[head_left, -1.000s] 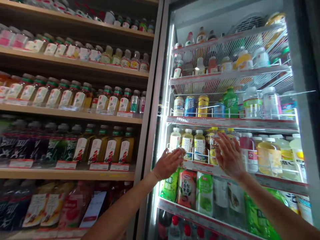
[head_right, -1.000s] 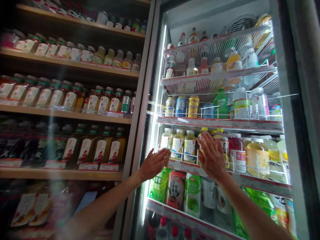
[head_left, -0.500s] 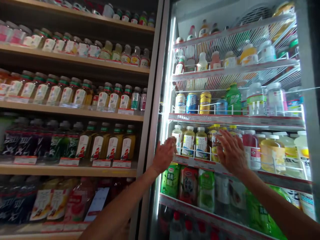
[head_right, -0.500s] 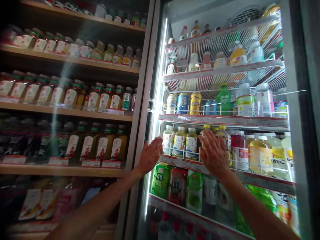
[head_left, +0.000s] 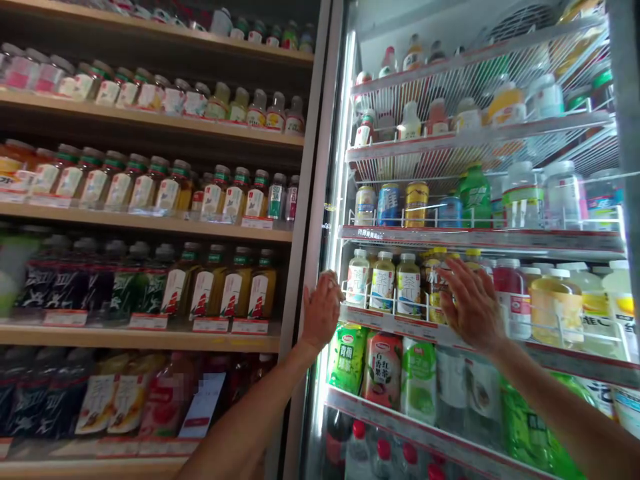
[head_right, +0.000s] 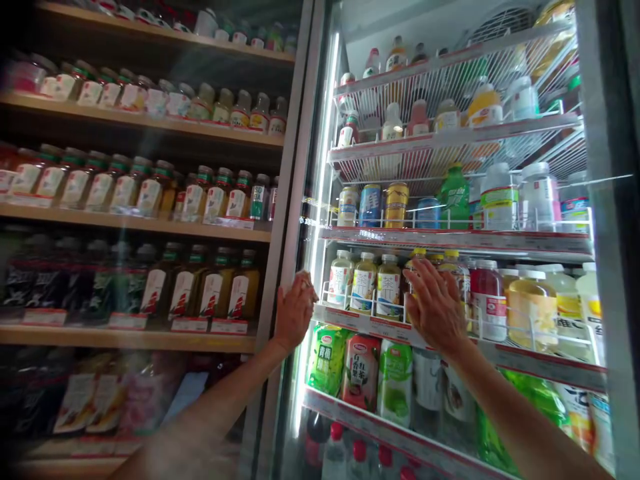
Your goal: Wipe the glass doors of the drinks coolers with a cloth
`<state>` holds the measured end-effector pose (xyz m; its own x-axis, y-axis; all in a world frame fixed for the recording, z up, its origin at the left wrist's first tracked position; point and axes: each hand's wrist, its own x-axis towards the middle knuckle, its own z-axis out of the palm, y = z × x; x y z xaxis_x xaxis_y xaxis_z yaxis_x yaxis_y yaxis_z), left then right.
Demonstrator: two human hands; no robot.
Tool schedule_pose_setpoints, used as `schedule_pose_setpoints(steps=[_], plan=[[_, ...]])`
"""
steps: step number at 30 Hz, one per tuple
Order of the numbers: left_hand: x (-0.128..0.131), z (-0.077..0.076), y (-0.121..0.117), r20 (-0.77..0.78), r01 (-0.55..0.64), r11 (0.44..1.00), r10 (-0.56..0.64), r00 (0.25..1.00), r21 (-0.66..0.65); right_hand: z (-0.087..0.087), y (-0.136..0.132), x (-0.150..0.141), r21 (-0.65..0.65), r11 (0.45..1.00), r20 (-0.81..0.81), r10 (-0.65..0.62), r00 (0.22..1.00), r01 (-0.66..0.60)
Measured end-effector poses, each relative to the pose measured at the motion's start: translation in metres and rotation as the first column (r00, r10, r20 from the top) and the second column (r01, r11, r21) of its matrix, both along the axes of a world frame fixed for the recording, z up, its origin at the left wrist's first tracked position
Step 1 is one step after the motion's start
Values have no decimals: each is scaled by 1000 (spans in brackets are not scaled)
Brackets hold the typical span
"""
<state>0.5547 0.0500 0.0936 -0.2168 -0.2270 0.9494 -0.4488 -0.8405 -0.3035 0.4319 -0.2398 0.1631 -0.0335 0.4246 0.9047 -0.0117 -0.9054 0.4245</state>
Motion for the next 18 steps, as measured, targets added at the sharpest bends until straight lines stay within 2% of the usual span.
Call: schedule_pose_setpoints(steps=[2, 3, 7, 8, 10, 11, 15, 16, 18], plan=[[-1, -3, -2, 31, 28, 982, -35, 999, 185, 0, 0, 0, 3, 1000, -3, 0, 1000, 0], [-1, -4, -2, 32, 35, 975, -43, 999, 220, 0, 0, 0, 3, 1000, -6, 3, 1000, -3], [3, -7, 1, -15, 24, 1000, -24, 1000, 10, -1, 0, 0, 7, 1000, -17, 17, 1000, -17], [4, -9, 3, -13, 28, 998, -27, 1000, 48, -1, 0, 0, 8, 1000, -20, 16, 1000, -16], [5, -12, 8, 2, 40, 976, -42, 999, 213, -1, 0, 0, 8, 1000, -24, 15, 1000, -15], [5, -14, 10, -4, 36, 969, -37, 999, 246, -1, 0, 0, 9, 1000, -25, 14, 1000, -13], [5, -17, 15, -46, -24, 999, 26, 999, 44, -1, 1, 0, 18, 1000, -5, 3, 1000, -3], [5, -18, 15, -28, -19, 997, 21, 999, 78, -1, 1, 0, 16, 1000, -4, 1, 1000, -1], [4, -17, 14, 27, 11, 963, -19, 999, 269, -1, 1, 1, 13, 1000, -3, 2, 1000, -2]])
